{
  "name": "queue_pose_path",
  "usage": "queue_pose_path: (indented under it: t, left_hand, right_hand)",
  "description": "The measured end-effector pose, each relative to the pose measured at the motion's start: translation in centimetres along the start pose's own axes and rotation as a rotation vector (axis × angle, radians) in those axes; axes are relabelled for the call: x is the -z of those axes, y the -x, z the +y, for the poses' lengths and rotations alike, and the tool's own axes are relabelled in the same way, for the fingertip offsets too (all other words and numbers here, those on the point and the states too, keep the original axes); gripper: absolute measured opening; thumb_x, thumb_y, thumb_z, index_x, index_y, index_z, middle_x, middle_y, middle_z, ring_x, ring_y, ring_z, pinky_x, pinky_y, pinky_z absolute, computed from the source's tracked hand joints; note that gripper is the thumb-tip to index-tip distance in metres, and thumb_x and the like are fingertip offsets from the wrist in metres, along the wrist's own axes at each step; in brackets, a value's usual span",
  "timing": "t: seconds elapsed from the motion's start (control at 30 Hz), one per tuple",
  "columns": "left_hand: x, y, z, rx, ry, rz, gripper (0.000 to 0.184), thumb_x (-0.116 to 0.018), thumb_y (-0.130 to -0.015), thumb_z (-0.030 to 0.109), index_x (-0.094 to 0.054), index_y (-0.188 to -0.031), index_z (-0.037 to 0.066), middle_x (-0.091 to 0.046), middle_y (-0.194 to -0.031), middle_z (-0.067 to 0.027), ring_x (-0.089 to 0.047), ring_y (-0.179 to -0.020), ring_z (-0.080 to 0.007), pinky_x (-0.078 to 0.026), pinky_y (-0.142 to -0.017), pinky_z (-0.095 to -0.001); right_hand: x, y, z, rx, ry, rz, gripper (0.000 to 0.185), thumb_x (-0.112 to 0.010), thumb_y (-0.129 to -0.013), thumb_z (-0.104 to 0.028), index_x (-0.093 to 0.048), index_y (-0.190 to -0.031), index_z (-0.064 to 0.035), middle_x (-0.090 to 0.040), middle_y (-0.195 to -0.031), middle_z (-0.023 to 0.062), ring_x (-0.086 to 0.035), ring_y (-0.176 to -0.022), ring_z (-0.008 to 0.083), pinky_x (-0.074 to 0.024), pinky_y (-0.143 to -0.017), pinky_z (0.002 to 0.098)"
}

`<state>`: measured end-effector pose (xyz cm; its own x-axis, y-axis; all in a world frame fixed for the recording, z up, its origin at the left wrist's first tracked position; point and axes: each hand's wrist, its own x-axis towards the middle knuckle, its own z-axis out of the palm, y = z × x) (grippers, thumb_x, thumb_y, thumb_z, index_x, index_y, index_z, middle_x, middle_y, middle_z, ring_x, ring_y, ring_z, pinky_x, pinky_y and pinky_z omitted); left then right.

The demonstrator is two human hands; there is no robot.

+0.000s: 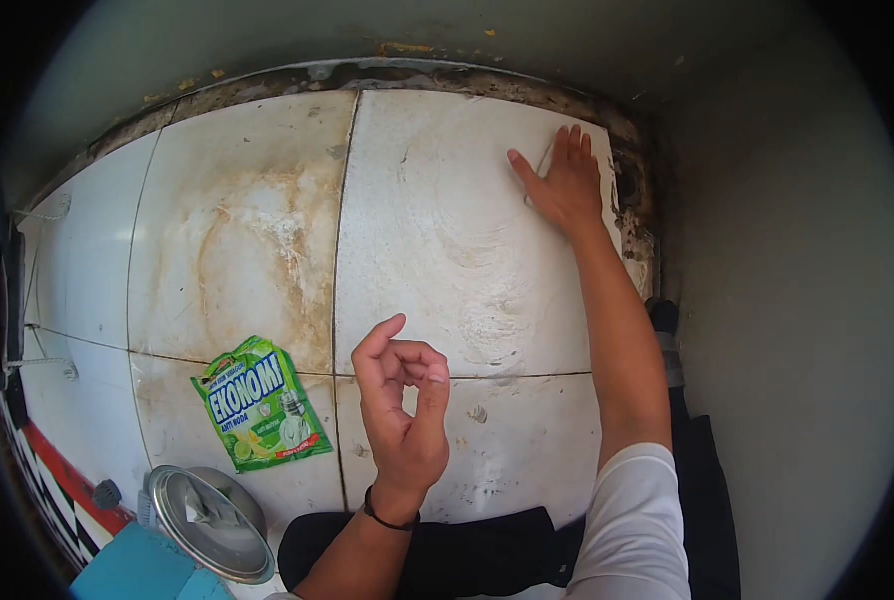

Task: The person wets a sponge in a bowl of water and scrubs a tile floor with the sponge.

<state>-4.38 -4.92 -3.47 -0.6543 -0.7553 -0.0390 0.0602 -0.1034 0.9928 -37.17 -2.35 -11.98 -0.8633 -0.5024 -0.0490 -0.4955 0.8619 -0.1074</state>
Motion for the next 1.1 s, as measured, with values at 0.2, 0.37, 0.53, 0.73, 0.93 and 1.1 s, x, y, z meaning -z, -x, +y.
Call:
queue_pose_path:
  t: [0.2, 0.37, 0.53, 0.73, 0.93, 1.1]
  left_hand:
    - [0.1, -0.4, -0.4, -0.075, -0.17, -0.012, 0.054, -0.067, -0.091, 0.004, -0.043, -0.139, -0.002, -0.063, -0.095, -0.0092, -0.059, -0.083, -0.0136, -0.049, -0.077, -0.0283]
    - [0.7, -0.4, -0.1, -0.1, -0.158, 0.015, 0.055, -0.07, -0.09, 0.005, -0.045, -0.138, -0.002, -0.064, -0.094, -0.01, -0.06, -0.082, -0.015, -0.05, -0.074, -0.0289]
    - [0.6, 0.3, 0.7, -0.116, -0.108, -0.043, 0.052, -0.072, -0.087, 0.007, -0.05, -0.134, -0.002, -0.064, -0.094, -0.0104, -0.06, -0.083, -0.0163, -0.05, -0.076, -0.0289]
    - [0.2, 0.1, 1.5, -0.394, -0.004, -0.154, 0.049, -0.073, -0.076, 0.008, -0.06, -0.121, -0.004, -0.064, -0.084, -0.0126, -0.059, -0.068, -0.0226, -0.05, -0.064, -0.0332]
    - [1.3, -0.5, 1.3, -0.466, -0.012, -0.131, 0.049, -0.073, -0.073, 0.01, -0.062, -0.118, -0.004, -0.066, -0.084, -0.0141, -0.059, -0.068, -0.0242, -0.048, -0.063, -0.0335]
    - [1.4, -0.1, 1.3, -0.495, 0.061, -0.13, 0.05, -0.073, -0.07, 0.017, -0.065, -0.115, -0.005, -0.066, -0.085, -0.0142, -0.06, -0.068, -0.0262, -0.047, -0.064, -0.0355]
  right_hand:
    - [-2.1, -5.6, -13.2, 0.343, -0.059, 0.018, 0.109, -0.037, -0.09, -0.081, -0.021, -0.16, 0.0003, -0.017, -0.169, 0.0173, -0.009, -0.158, 0.0305, -0.0121, -0.127, 0.0451]
    - [-2.0, 11.0, -14.3, 0.645, -0.162, 0.015, 0.101, -0.056, -0.089, -0.07, -0.029, -0.157, -0.0005, -0.027, -0.164, 0.0205, -0.021, -0.154, 0.0353, -0.018, -0.125, 0.049]
    - [0.5, 12.5, -4.2, 0.347, 0.0, -0.042, 0.104, -0.062, -0.088, -0.065, -0.024, -0.159, 0.001, -0.024, -0.165, 0.0226, -0.018, -0.155, 0.0362, -0.0181, -0.124, 0.0508]
    - [-1.2, -2.8, -8.8, 0.055, -0.007, -0.009, 0.111, -0.034, -0.09, -0.082, -0.017, -0.16, 0.0014, -0.013, -0.169, 0.0195, -0.006, -0.158, 0.0332, -0.01, -0.127, 0.0485]
    - [-2.6, 6.0, -17.4, 0.5, -0.123, 0.017, 0.109, -0.047, -0.089, -0.077, -0.021, -0.159, 0.0039, -0.021, -0.166, 0.023, -0.013, -0.156, 0.0368, -0.0128, -0.126, 0.0506]
    - [-0.1, 17.9, -8.6, 0.506, -0.079, -0.088, 0.104, -0.063, -0.089, -0.063, -0.024, -0.157, 0.0049, -0.024, -0.164, 0.0268, -0.018, -0.155, 0.04, -0.0174, -0.123, 0.0542]
